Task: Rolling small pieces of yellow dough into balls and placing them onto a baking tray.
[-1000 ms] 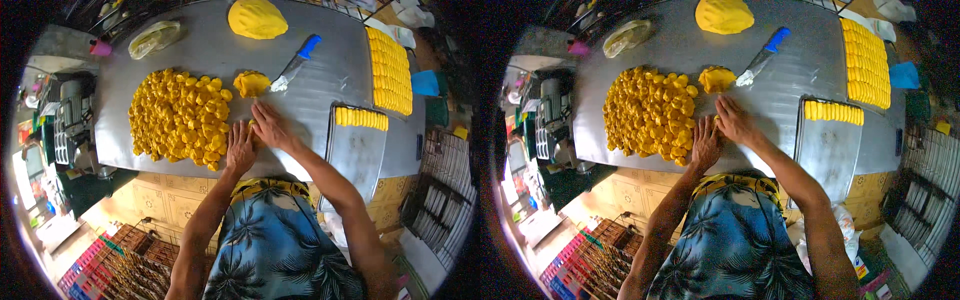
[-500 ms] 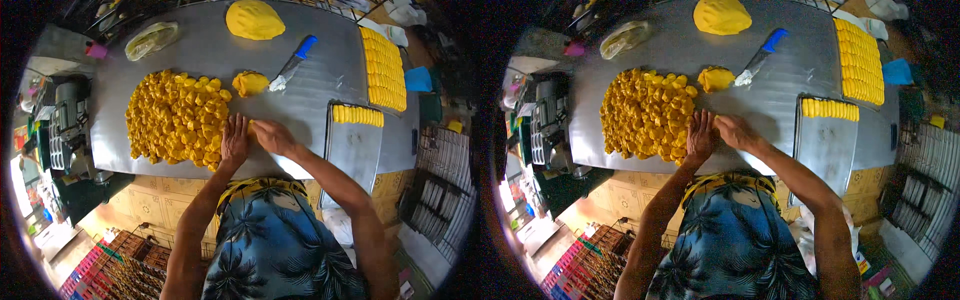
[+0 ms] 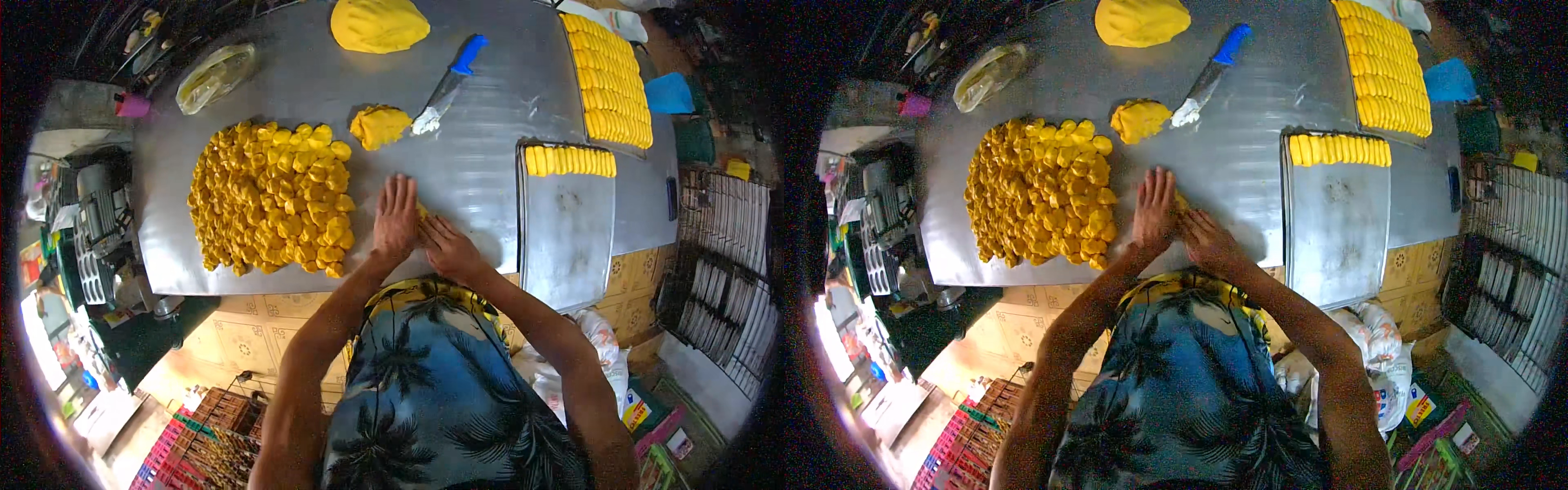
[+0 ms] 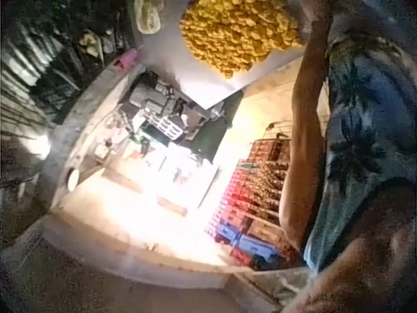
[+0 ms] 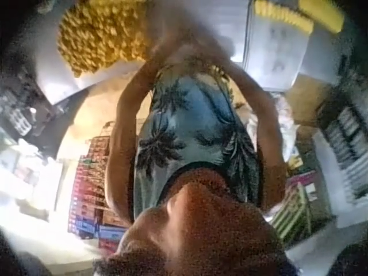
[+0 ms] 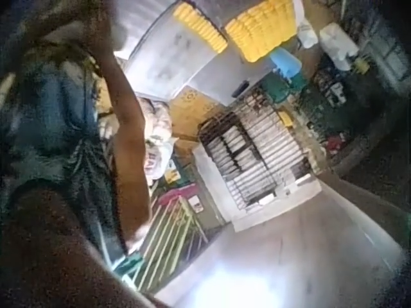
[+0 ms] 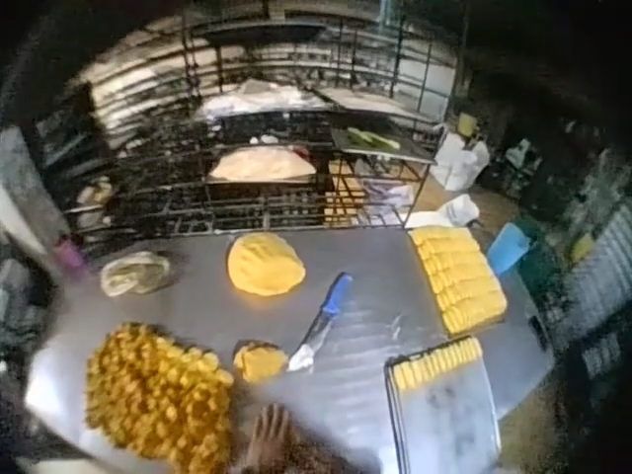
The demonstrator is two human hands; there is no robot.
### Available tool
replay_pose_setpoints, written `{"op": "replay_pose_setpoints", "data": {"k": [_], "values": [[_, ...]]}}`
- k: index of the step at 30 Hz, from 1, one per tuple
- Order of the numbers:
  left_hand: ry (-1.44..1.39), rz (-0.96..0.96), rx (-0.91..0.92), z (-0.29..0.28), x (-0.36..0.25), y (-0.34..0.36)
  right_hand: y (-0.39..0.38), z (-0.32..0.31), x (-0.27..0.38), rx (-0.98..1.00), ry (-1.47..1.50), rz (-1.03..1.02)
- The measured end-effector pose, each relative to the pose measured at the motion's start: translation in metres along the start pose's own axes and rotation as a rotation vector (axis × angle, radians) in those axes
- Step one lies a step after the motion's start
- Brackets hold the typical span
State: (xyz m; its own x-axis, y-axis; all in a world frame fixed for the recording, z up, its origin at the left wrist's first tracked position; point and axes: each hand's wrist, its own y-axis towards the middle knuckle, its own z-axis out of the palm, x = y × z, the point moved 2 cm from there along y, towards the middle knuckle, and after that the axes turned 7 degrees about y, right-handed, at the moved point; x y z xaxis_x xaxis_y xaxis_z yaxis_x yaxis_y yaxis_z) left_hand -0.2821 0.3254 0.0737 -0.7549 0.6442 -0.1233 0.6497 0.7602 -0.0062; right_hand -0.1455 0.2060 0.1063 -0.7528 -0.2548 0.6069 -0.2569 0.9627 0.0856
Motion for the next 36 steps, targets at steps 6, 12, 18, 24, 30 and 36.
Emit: {"op": "replay_pose_setpoints", "data": {"k": [6, 12, 18, 24, 30, 36], "values": [[-0.099, 0.046, 0.052, 0.000, -0.022, -0.010, -0.017, -0.025, -0.026, -0.103, 0.264, 0.248], [-0.007, -0.097, 0.074, -0.011, -0.039, -0.021, 0.013, -0.028, -0.047, -0.239, 0.344, 0.209], [-0.029, -0.101, 0.083, -0.022, -0.030, -0.030, 0.060, -0.003, -0.052, -0.160, 0.354, -0.094], [-0.281, -0.110, 0.062, -0.048, 0.048, -0.023, 0.024, -0.004, -0.054, -0.046, 0.020, -0.259], [0.403, -0.128, 0.063, -0.036, 0.141, 0.087, -0.003, -0.010, -0.017, -0.096, 0.016, 0.063], [-0.506, 0.019, 0.033, -0.040, 0.133, 0.064, -0.048, -0.053, -0.042, -0.793, 0.326, 0.692]]}}
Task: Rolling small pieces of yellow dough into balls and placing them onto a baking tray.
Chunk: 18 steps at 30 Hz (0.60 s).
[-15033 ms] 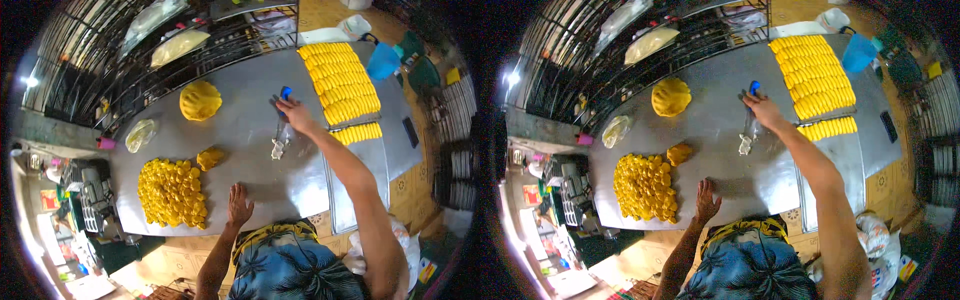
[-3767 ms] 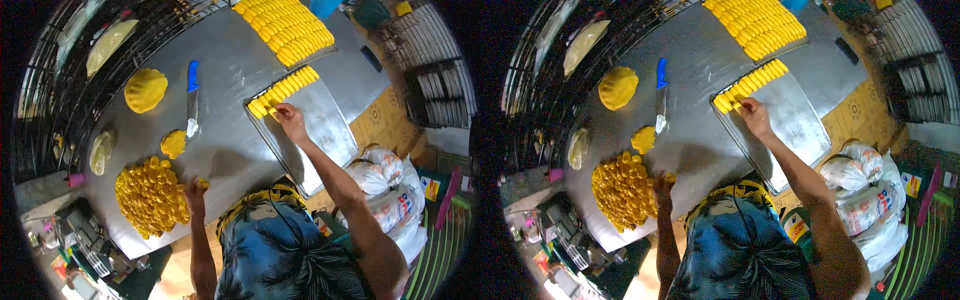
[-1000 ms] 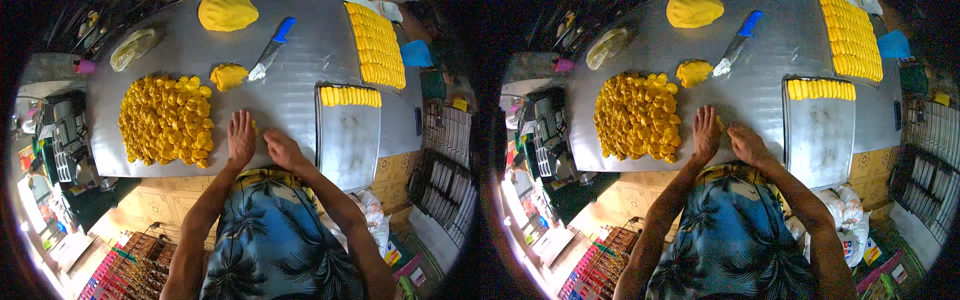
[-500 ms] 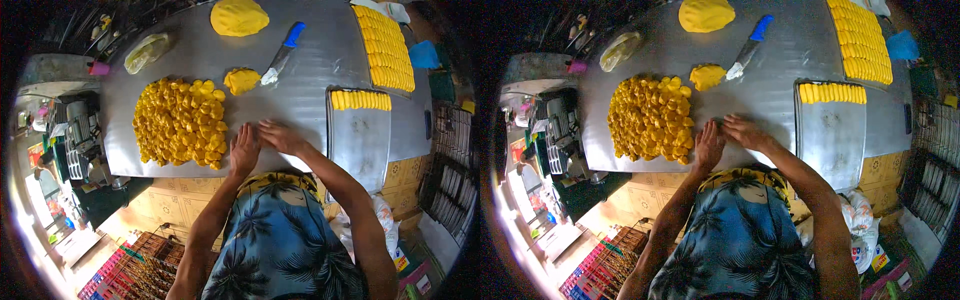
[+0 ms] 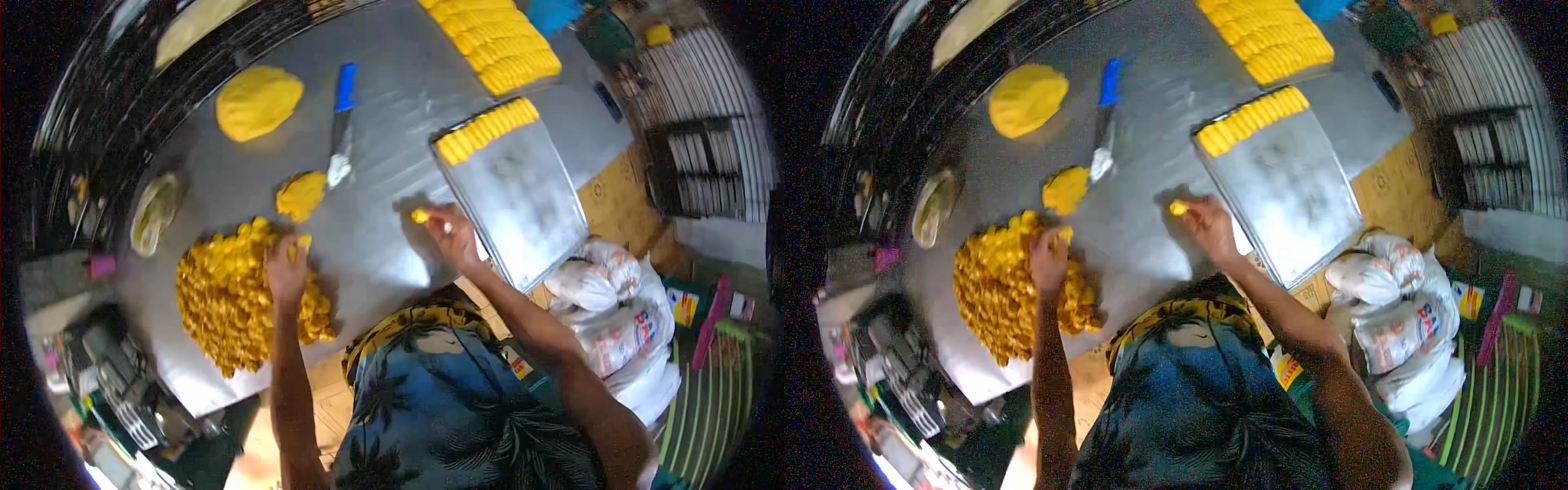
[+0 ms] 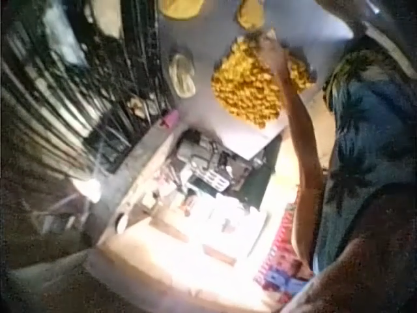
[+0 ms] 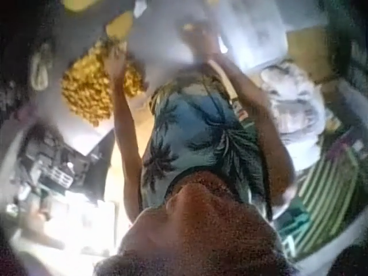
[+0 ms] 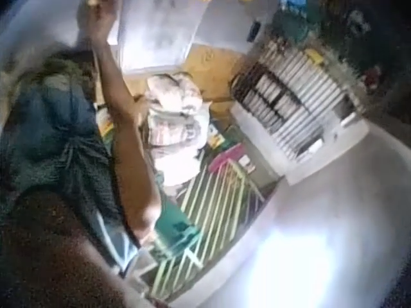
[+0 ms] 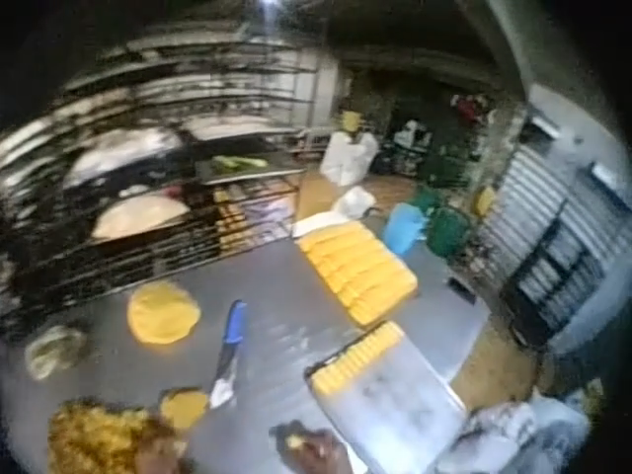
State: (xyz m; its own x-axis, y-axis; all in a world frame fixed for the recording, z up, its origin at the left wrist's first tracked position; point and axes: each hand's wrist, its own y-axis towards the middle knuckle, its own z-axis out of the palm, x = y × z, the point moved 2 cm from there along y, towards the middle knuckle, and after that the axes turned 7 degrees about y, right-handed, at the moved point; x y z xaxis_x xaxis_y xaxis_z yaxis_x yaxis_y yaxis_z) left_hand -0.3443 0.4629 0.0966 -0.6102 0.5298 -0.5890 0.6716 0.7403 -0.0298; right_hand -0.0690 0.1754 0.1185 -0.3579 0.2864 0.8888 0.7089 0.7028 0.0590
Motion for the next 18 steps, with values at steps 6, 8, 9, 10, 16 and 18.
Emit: {"op": "replay_pose_setpoints", "data": {"k": [6, 8, 9, 10, 16, 18], "values": [[-0.970, -0.520, 0.215, 0.054, -0.057, -0.102, 0.112, -0.091, -0.101, -0.472, 0.426, 0.088], [-0.975, -0.550, 0.204, 0.060, -0.066, -0.110, 0.139, -0.101, -0.122, -0.506, 0.297, 0.113], [-0.991, -0.580, 0.193, 0.063, -0.069, -0.113, 0.148, -0.097, -0.127, -0.470, 0.297, 0.154], [-0.975, -0.660, 0.177, 0.064, -0.070, -0.116, 0.155, -0.092, -0.128, -0.412, 0.223, 0.143], [-0.840, -0.629, 0.076, 0.072, -0.078, -0.120, 0.143, -0.078, -0.063, -0.330, -0.400, -0.211], [-0.878, -0.626, 0.030, 0.075, -0.082, -0.118, 0.129, -0.059, -0.034, -0.162, -0.310, -0.073]]}}
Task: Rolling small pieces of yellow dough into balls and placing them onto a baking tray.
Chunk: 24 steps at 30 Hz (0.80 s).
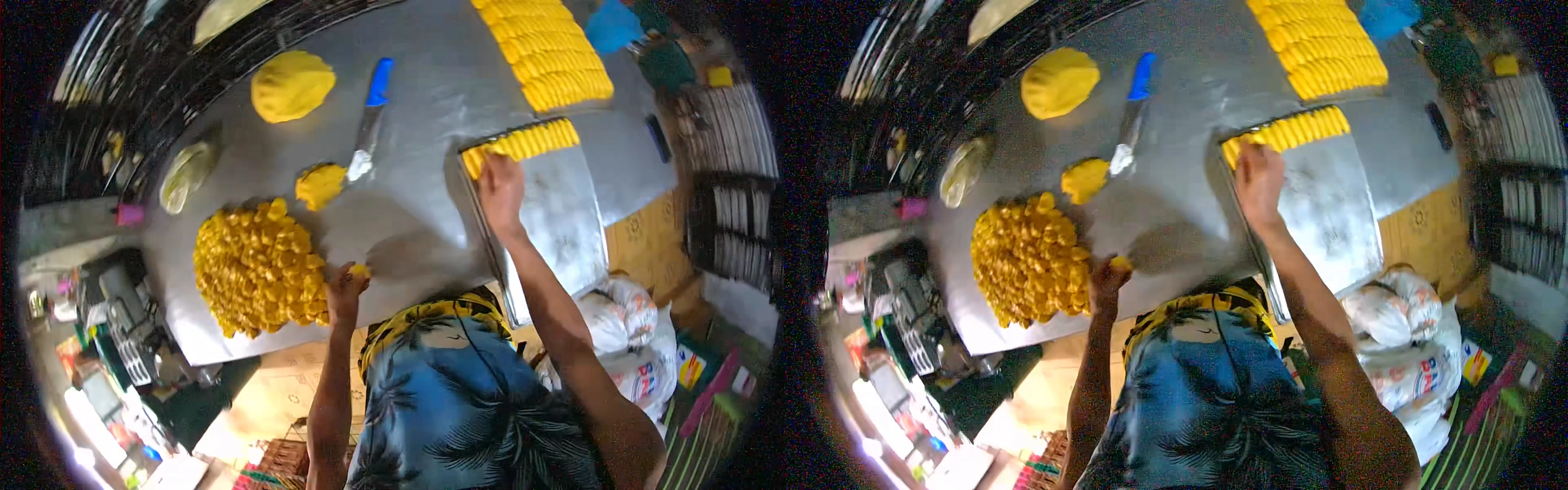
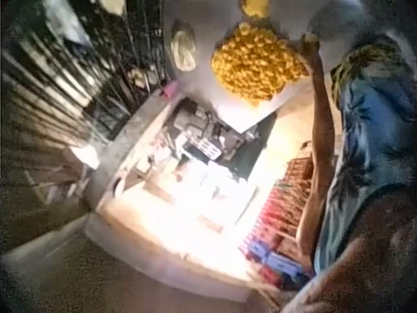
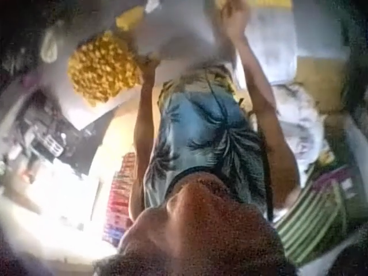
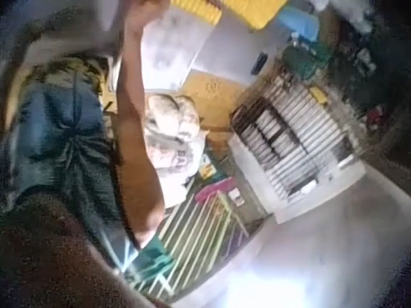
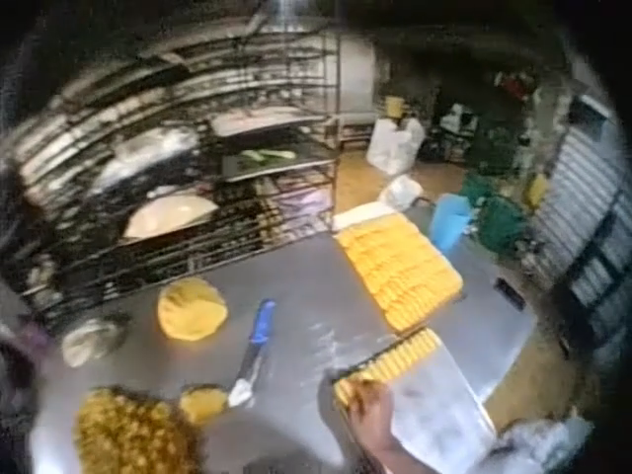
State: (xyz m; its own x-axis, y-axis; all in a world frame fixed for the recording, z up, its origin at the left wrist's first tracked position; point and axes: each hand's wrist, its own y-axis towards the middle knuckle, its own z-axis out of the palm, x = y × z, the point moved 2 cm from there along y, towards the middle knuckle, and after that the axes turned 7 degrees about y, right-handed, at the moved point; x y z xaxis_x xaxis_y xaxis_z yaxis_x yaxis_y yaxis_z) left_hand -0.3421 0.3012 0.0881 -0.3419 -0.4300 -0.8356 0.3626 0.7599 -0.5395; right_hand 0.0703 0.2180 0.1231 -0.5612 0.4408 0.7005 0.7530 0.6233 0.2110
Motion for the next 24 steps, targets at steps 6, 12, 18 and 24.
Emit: {"op": "replay_pose_setpoints", "data": {"k": [6, 12, 18, 24], "values": [[0.218, -0.074, -0.046, 0.018, -0.002, 0.020, -0.027, 0.108, 0.097, 0.257, -0.033, -0.629], [0.362, 0.117, -0.006, 0.021, -0.011, 0.041, -0.032, 0.141, 0.110, 0.423, -0.105, -0.555], [0.585, 0.277, -0.065, 0.030, -0.026, 0.054, -0.137, 0.088, 0.117, 0.693, 0.122, -0.501], [0.622, 0.412, 0.024, 0.021, -0.041, 0.045, -0.189, 0.103, 0.152, 0.781, -0.334, -0.528]]}}
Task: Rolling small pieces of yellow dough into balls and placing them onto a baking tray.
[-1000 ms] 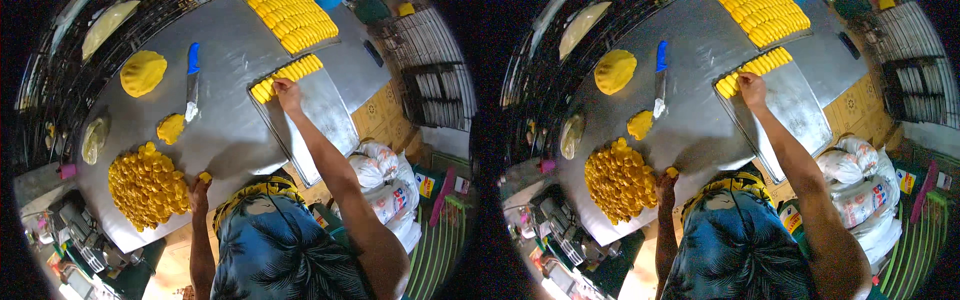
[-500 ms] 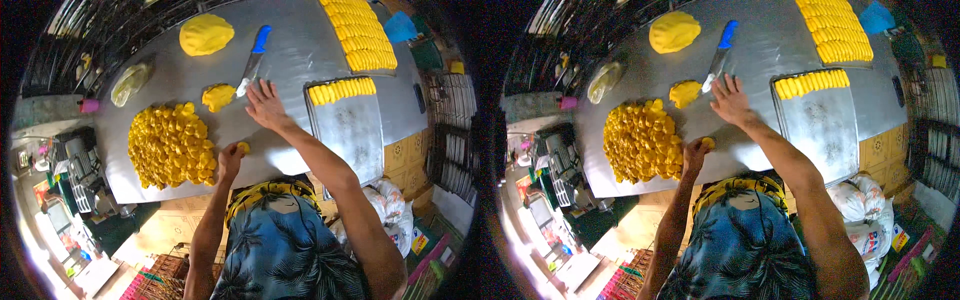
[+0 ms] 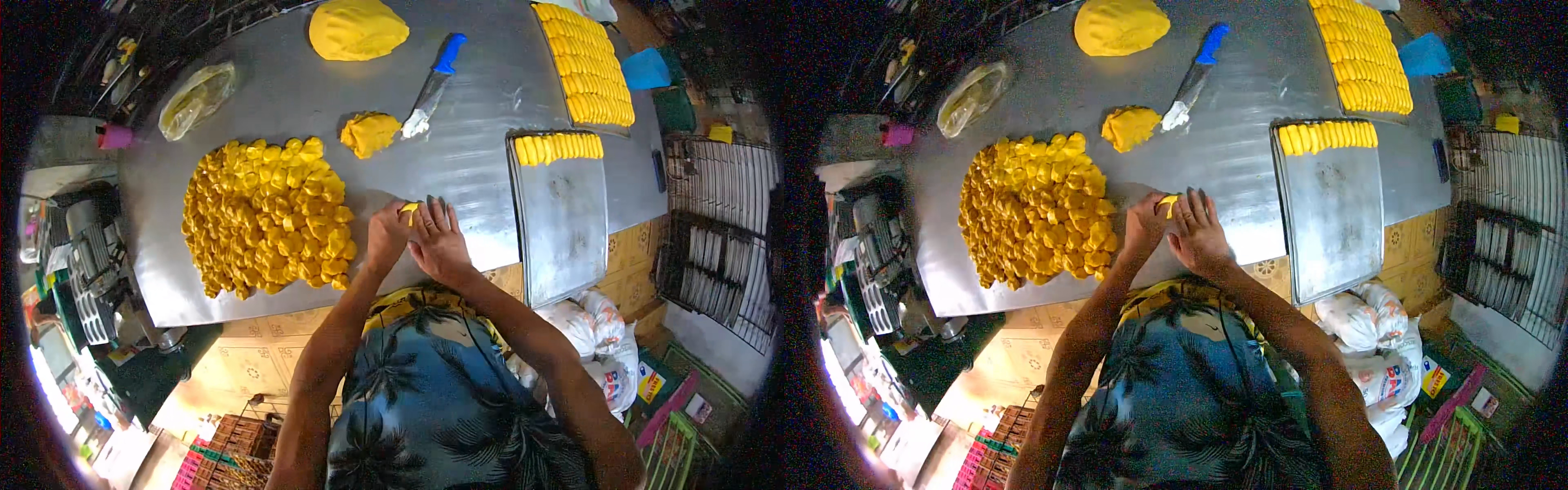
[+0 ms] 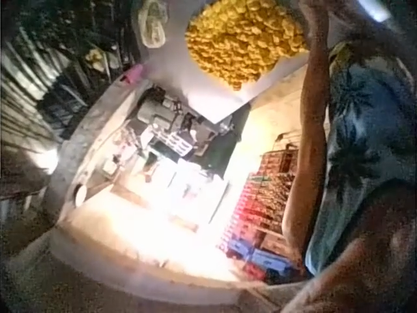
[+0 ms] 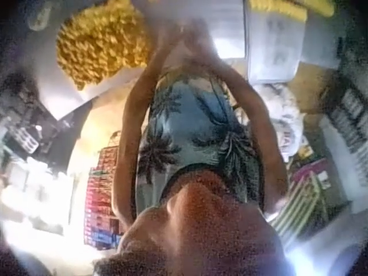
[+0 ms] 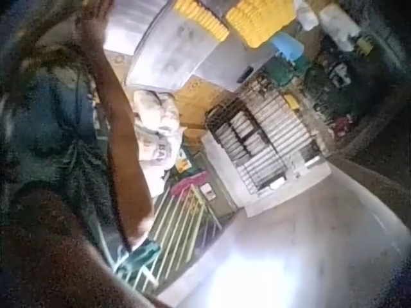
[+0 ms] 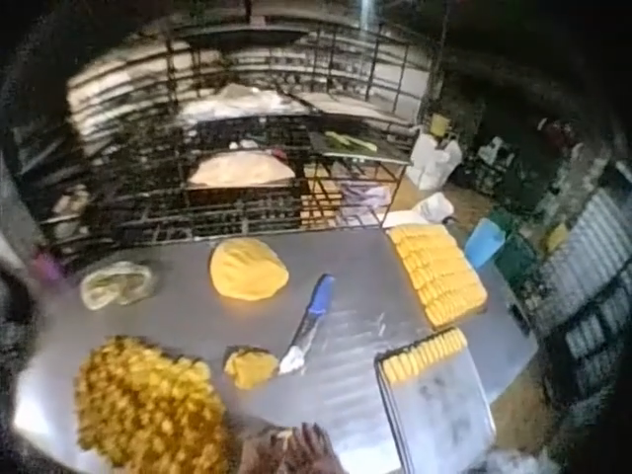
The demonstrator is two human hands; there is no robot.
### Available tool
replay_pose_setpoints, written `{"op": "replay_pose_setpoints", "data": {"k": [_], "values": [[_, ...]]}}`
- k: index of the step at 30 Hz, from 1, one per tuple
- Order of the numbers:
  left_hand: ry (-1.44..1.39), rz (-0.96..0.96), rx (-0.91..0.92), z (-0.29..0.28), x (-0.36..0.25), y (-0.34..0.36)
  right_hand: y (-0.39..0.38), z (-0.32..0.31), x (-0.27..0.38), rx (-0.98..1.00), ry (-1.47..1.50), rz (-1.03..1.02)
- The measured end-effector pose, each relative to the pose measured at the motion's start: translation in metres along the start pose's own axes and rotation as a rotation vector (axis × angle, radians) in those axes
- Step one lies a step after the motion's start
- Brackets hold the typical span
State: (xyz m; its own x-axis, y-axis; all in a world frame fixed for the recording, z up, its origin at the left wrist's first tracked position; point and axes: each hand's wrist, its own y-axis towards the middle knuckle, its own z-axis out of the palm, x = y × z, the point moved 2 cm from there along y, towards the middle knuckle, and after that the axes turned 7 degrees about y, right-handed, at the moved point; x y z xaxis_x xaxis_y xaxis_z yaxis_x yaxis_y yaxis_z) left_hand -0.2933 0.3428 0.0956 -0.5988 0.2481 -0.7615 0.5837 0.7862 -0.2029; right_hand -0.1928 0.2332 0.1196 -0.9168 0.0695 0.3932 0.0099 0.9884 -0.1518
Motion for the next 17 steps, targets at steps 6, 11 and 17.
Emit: {"op": "replay_pose_setpoints", "data": {"k": [6, 11, 17], "values": [[0.637, 0.421, -0.026, 0.005, -0.017, -0.031, 0.002, 0.002, -0.001, 0.125, -0.136, -0.037], [0.821, 0.222, 0.146, 0.000, -0.004, -0.032, -0.005, -0.002, -0.048, 0.000, 0.132, -0.155], [0.715, -0.023, -0.048, 0.015, 0.010, -0.036, 0.094, -0.004, -0.080, -0.233, 0.220, -0.288]]}}
